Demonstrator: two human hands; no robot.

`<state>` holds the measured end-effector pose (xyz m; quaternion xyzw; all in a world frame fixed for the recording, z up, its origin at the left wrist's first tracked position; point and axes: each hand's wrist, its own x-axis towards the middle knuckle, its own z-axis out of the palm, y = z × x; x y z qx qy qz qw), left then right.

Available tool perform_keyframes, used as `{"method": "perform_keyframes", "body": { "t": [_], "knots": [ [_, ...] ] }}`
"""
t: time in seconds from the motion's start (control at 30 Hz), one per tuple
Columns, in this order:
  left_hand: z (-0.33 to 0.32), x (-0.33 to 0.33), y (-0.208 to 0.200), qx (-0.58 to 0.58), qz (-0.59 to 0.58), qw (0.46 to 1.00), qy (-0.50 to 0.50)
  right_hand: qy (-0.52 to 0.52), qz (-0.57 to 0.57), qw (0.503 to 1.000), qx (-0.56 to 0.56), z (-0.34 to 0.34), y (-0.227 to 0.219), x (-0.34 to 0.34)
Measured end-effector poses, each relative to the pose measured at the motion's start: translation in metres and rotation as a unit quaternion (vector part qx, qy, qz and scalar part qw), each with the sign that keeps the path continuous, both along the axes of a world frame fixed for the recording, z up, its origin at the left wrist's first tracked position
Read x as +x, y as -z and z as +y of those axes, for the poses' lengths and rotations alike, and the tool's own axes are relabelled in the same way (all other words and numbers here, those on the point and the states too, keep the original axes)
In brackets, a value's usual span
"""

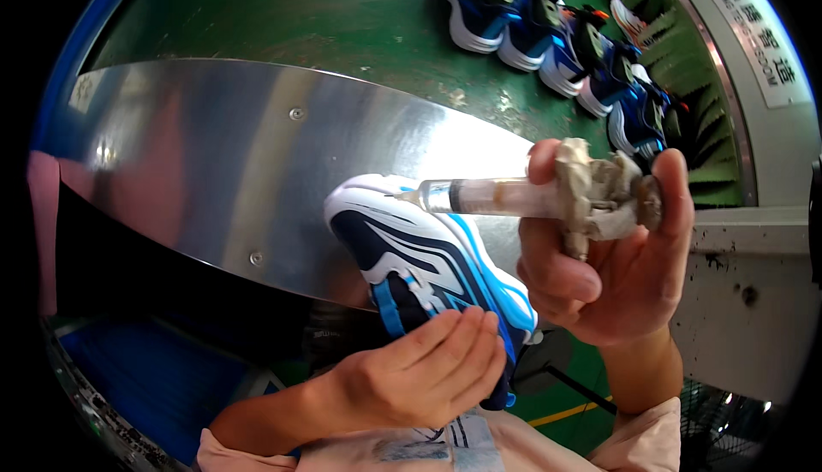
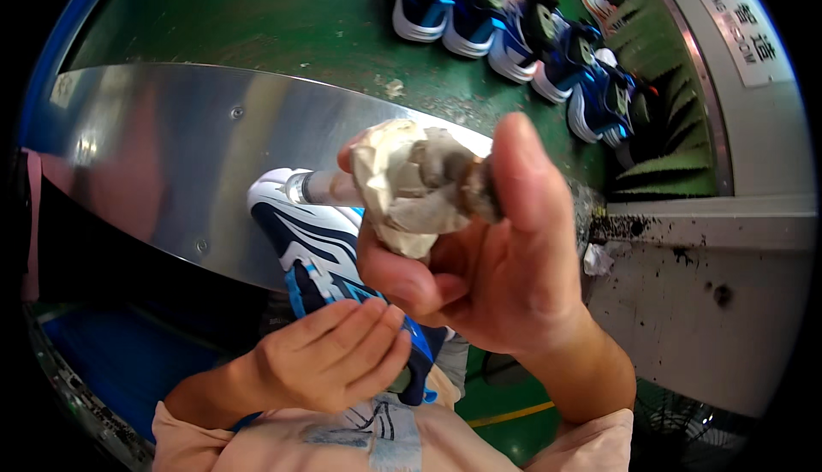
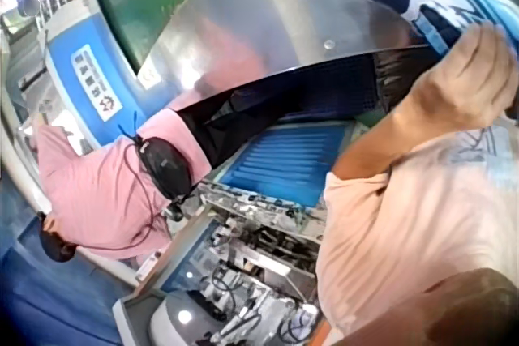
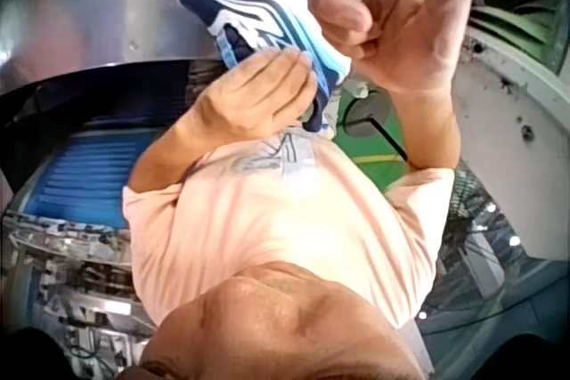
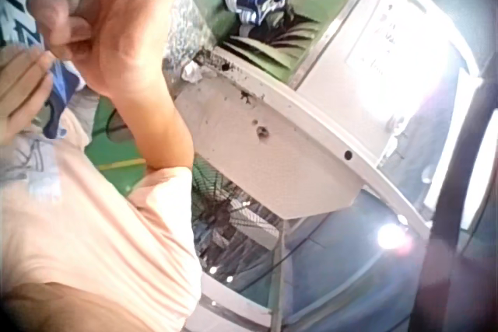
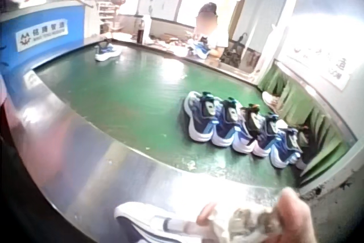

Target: The person applies adhesive from a syringe along the edges of shoe soles and places the finished shoes onto a conveyor belt.

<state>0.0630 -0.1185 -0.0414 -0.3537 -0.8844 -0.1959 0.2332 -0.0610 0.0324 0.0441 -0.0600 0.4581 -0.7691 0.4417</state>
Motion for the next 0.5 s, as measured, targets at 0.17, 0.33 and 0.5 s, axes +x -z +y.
{"method": "perform_keyframes", "body": {
  "t": [0.17, 0.33, 0.5],
  "knots": [
    [-0.002, 0.002, 0.009, 0.002, 0.031, 0.999, -0.005, -0.021, -0.044, 0.998, 0.034, -0.029, 0.013, -0.007],
    [-0.002, 0.005, 0.016, 0.005, 0.055, 0.998, -0.016, -0.013, -0.073, 0.996, 0.058, -0.037, 0.02, -0.011],
    [-0.002, 0.004, 0.017, 0.002, 0.058, 0.998, -0.012, -0.048, -0.032, 0.991, 0.124, -0.045, 0.014, -0.017]
  ]
}}
